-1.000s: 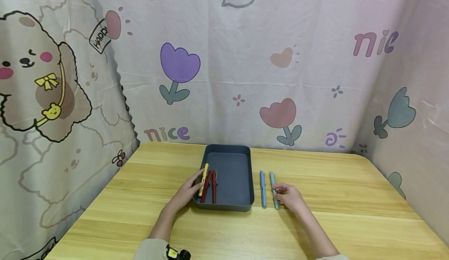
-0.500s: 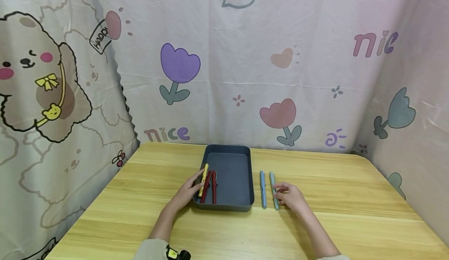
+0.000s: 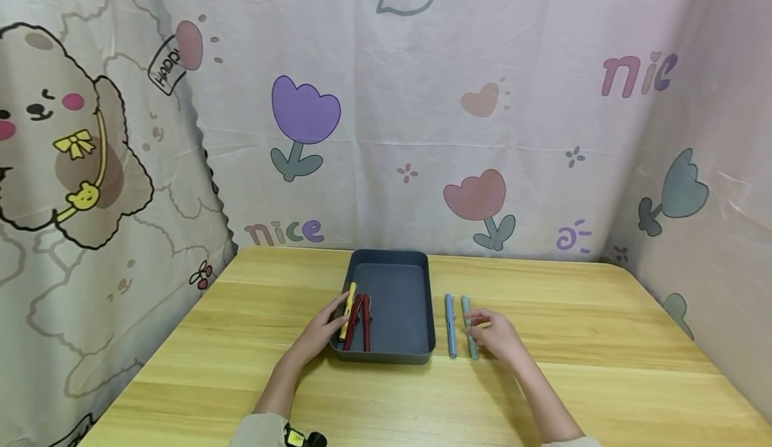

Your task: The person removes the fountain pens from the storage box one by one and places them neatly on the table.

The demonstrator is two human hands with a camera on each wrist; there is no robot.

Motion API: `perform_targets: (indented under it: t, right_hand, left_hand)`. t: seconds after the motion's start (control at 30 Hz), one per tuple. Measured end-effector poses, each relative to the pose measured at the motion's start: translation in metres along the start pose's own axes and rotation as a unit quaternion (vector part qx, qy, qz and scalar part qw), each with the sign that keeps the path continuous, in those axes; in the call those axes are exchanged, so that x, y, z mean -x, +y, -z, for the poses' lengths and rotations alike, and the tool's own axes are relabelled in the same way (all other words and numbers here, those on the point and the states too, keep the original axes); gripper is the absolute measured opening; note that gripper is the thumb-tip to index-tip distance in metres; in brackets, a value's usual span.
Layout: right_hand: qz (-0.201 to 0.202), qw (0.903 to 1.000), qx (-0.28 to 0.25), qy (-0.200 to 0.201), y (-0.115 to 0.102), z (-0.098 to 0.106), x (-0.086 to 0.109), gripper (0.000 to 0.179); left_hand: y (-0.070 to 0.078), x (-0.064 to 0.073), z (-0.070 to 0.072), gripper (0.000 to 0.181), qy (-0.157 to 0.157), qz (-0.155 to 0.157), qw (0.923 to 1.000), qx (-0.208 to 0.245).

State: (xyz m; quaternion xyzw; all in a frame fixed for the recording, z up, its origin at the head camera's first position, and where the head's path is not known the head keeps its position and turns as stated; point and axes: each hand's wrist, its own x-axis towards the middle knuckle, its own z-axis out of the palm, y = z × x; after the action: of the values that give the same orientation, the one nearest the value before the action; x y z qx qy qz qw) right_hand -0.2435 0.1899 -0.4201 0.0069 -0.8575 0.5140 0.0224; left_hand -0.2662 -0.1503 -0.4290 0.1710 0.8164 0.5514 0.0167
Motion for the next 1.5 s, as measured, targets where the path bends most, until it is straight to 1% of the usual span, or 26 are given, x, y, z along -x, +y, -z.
perform_targets:
  t: [0.13,0.23,0.3,0.4,0.47,0.6,0.67,0.87,0.93,1.07,1.2,1.33,1.4,1.5]
  right_hand:
    - [0.014,0.9999,-0.003,-0.003,-0.009,-0.004,0.000,0.028]
    - [0.030,0.9995,0.008,-0.006,-0.014,-0.009,-0.001,0.027]
    - [0.041,0.9990,0.018,-0.007,-0.017,-0.012,-0.002,0.025]
    - [0.051,0.9983,0.024,-0.012,-0.024,-0.019,-0.004,0.024]
    - [0.059,0.9976,0.031,-0.015,-0.028,-0.024,-0.006,0.023]
    - [0.091,0.9946,0.042,-0.026,-0.037,-0.035,-0.009,0.023]
    - [0.104,0.9930,0.040,-0.041,-0.042,-0.041,-0.009,0.024]
    - [0.124,0.9876,0.040,-0.086,-0.055,-0.058,-0.010,0.025]
    - [0.131,0.9859,0.043,-0.096,-0.058,-0.064,-0.011,0.025]
    - [0.134,0.9823,0.040,-0.125,-0.062,-0.077,-0.012,0.025]
    - [0.123,0.9805,0.033,-0.150,-0.065,-0.089,-0.014,0.024]
    - [0.116,0.9799,0.040,-0.157,-0.066,-0.100,-0.015,0.024]
    - [0.113,0.9797,0.045,-0.159,-0.067,-0.106,-0.016,0.024]
    - [0.110,0.9792,0.049,-0.163,-0.068,-0.114,-0.019,0.023]
  left_hand:
    - [-0.019,-0.006,-0.001,0.050,0.012,-0.007,0.9999,0.001]
    - [-0.034,-0.011,-0.002,0.051,0.016,-0.008,0.9998,-0.005]
    - [-0.038,-0.012,-0.003,0.051,0.017,-0.011,0.9997,-0.012]
    - [-0.041,-0.014,-0.003,0.051,0.019,-0.012,0.9997,-0.012]
    - [-0.041,-0.014,-0.003,0.052,0.019,-0.016,0.9996,-0.011]
    - [-0.040,-0.014,-0.004,0.051,0.016,-0.014,0.9997,-0.013]
    - [-0.037,-0.014,-0.003,0.051,0.014,-0.015,0.9997,-0.012]
    - [-0.014,-0.005,-0.001,0.050,0.008,-0.011,0.9999,0.010]
    - [-0.007,-0.002,0.000,0.049,0.006,-0.011,0.9999,0.008]
    - [-0.002,0.001,0.000,0.049,0.005,-0.009,0.9999,0.005]
    - [-0.001,0.002,0.000,0.049,0.005,-0.009,0.9999,0.003]
    - [-0.003,0.001,0.000,0.049,0.005,-0.007,1.0000,0.004]
    - [-0.005,0.000,-0.001,0.049,0.008,-0.006,0.9999,0.006]
    - [-0.015,-0.004,-0.001,0.050,0.017,-0.007,0.9998,0.006]
